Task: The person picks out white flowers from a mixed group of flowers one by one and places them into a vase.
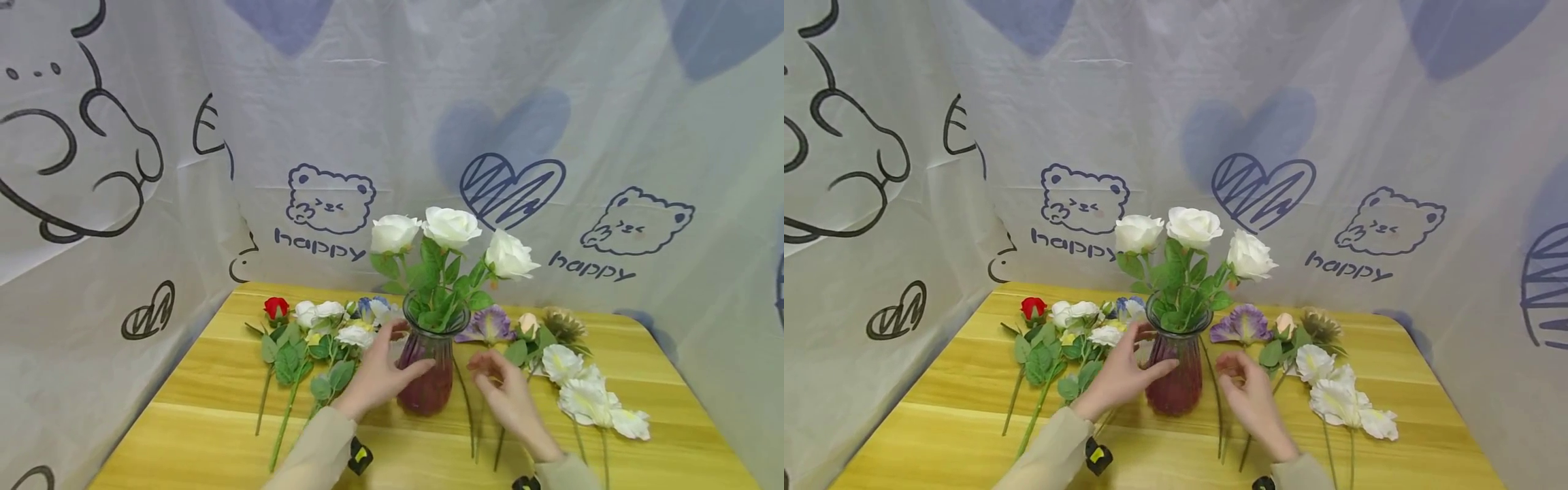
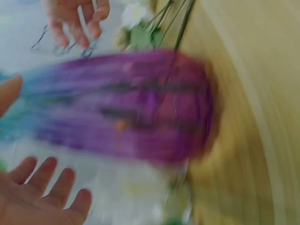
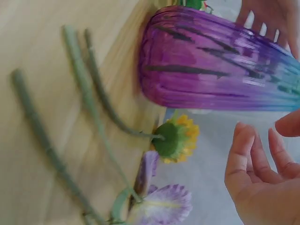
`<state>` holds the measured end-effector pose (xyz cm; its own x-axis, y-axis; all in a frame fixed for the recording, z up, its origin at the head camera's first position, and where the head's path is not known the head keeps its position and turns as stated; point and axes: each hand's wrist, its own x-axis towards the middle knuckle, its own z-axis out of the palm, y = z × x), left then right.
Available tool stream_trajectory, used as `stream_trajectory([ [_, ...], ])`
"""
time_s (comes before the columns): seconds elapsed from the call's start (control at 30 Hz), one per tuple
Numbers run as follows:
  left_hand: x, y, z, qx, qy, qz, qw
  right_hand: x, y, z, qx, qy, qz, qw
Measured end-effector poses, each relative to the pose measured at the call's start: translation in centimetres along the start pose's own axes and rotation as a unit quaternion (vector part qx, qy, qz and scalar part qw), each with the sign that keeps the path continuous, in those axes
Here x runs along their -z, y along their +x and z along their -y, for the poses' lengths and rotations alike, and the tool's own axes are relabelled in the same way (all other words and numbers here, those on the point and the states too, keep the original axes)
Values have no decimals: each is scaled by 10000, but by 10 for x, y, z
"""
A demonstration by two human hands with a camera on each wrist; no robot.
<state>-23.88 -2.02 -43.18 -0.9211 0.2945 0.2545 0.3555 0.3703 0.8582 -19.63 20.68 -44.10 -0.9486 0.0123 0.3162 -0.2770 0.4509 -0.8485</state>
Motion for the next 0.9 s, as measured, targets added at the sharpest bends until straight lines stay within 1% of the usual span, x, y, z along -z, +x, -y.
stream_trajectory([
  [0.1, 28, -13, 5, -159, 161, -219, 9995, -6, 2, 7, 441, -31, -300, 9986],
  [0.13, 38, -18, 6, -197, 310, -328, 9988, -8, 3, 9, 587, -53, -398, 9975],
  [0.2, 58, -26, 8, -151, 768, -508, 9956, -11, 6, 14, 820, 13, -557, 9951],
  [0.27, 76, -34, 10, -36, 1431, -652, 9876, -15, 8, 19, 880, 155, -652, 9939],
  [0.33, 91, -41, 13, 102, 2051, -719, 9760, -19, 10, 24, 843, 328, -679, 9936],
  [0.4, 104, -46, 17, 254, 2485, -775, 9652, -23, 11, 26, 801, 522, -675, 9931],
  [0.43, 110, -48, 19, 346, 2594, -793, 9619, -25, 12, 27, 775, 590, -672, 9930],
  [0.5, 119, -51, 23, 501, 2652, -795, 9596, -29, 14, 28, 742, 715, -661, 9925],
  [0.57, 126, -53, 27, 637, 2625, -755, 9599, -33, 15, 28, 751, 832, -651, 9916],
  [0.67, 133, -56, 32, 863, 2609, -576, 9598, -38, 16, 28, 746, 917, -556, 9914],
  [0.77, 137, -59, 38, 1131, 2632, -305, 9576, -42, 15, 27, 705, 894, -347, 9929],
  [0.9, 138, -64, 45, 1514, 2589, 155, 9538, -46, 11, 24, 633, 913, -97, 9938],
])
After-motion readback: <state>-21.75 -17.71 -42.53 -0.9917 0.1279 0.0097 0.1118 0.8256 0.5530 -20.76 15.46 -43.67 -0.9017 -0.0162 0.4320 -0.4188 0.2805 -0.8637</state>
